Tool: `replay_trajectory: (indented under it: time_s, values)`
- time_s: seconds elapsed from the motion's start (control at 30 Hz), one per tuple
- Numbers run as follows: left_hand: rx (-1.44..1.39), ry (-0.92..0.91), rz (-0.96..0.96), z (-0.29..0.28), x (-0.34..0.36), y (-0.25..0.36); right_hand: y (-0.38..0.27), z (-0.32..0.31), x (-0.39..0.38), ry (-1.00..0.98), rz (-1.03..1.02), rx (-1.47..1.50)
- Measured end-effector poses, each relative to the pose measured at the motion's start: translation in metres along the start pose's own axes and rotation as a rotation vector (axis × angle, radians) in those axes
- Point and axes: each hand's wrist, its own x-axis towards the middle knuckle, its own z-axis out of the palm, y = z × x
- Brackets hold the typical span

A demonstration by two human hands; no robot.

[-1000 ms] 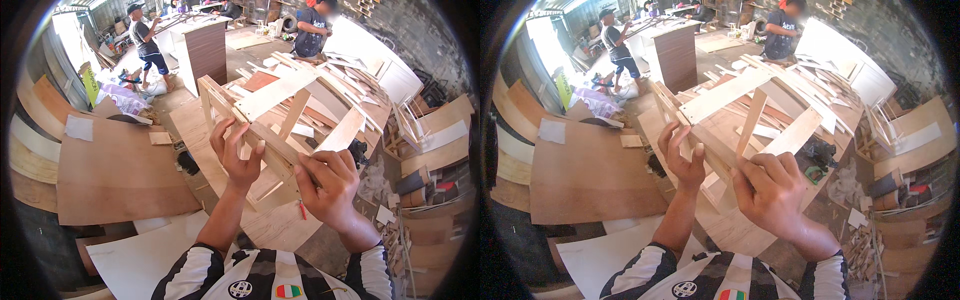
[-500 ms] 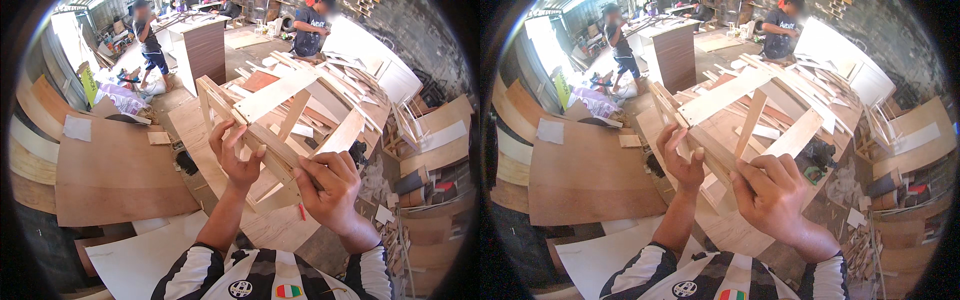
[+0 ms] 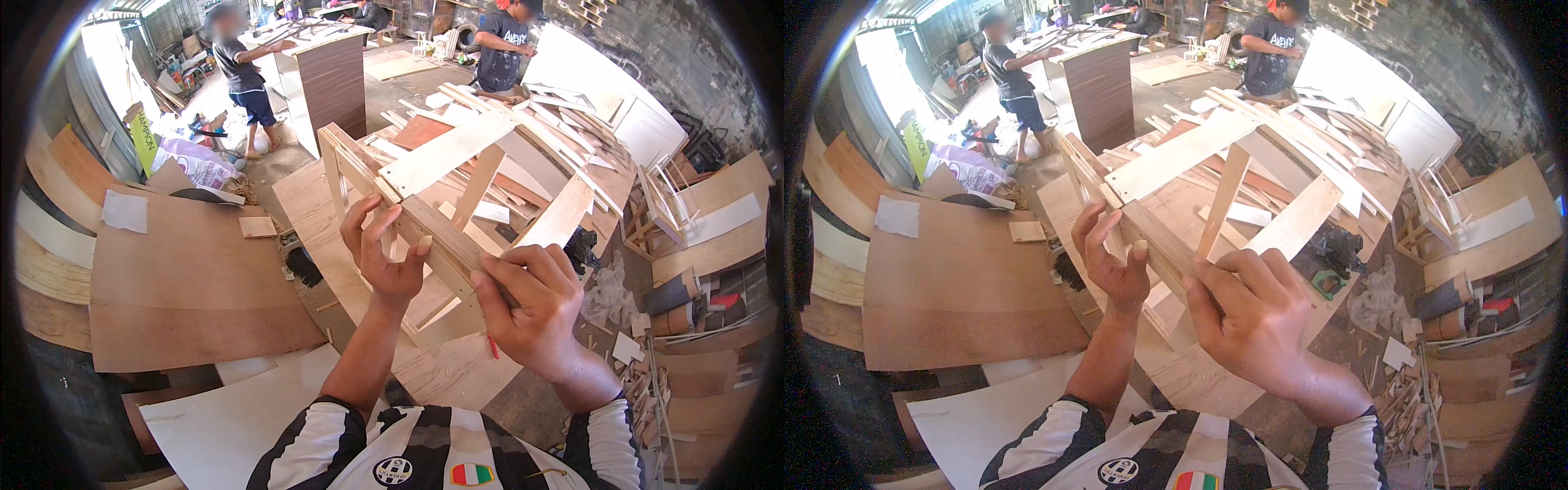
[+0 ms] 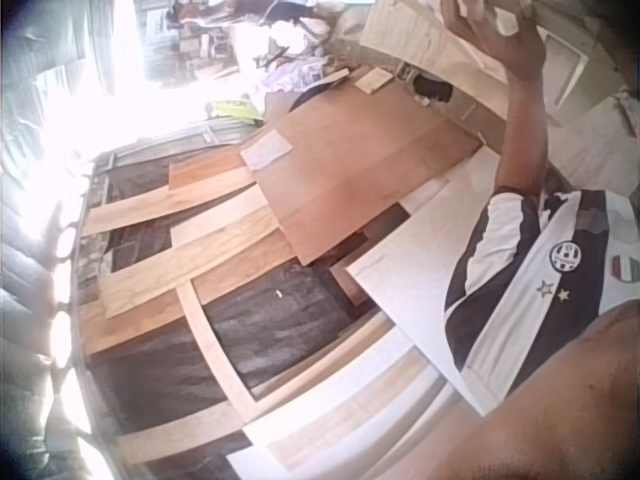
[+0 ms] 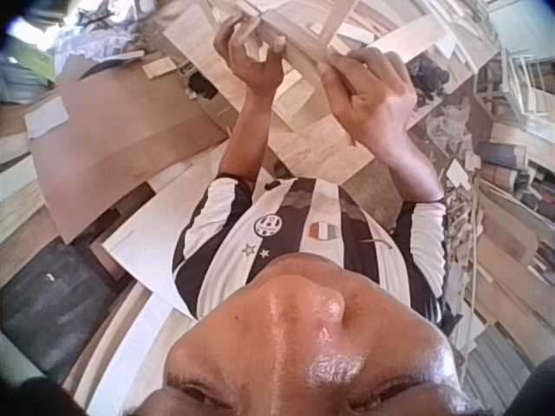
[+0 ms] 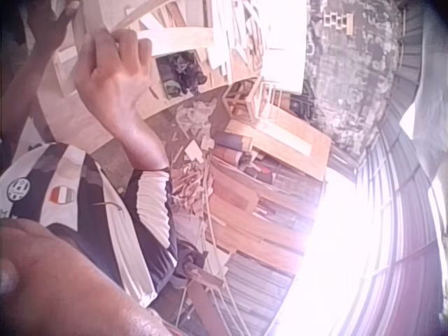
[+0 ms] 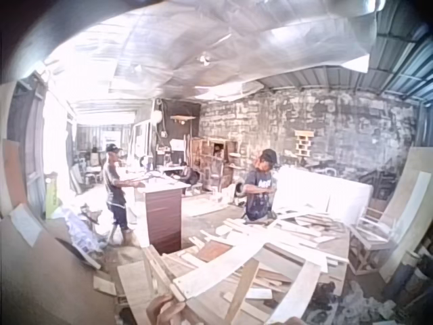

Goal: The person constructs a wooden frame by hammering nails into wood pieces, sawing a thin strip of wood, and assembling the components together on a workbench.

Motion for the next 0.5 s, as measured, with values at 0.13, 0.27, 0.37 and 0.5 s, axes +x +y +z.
replay_trajectory:
  time_s: [0.13,0.27,0.37,0.5]
  values:
    - [0.031,0.004,0.0,0.0,0.002,-0.003,0.002,0.002,0.004,-0.004,-0.009,0.01]
    - [0.046,-0.003,0.021,-0.001,0.003,-0.005,-0.001,0.002,0.003,-0.016,-0.016,0.018]
    - [0.047,0.016,0.034,0.001,0.005,-0.008,-0.001,0.003,0.003,-0.017,-0.024,0.02]
    - [0.022,0.024,0.069,0.001,0.014,-0.013,0.0,0.003,0.003,-0.025,-0.05,0.023]
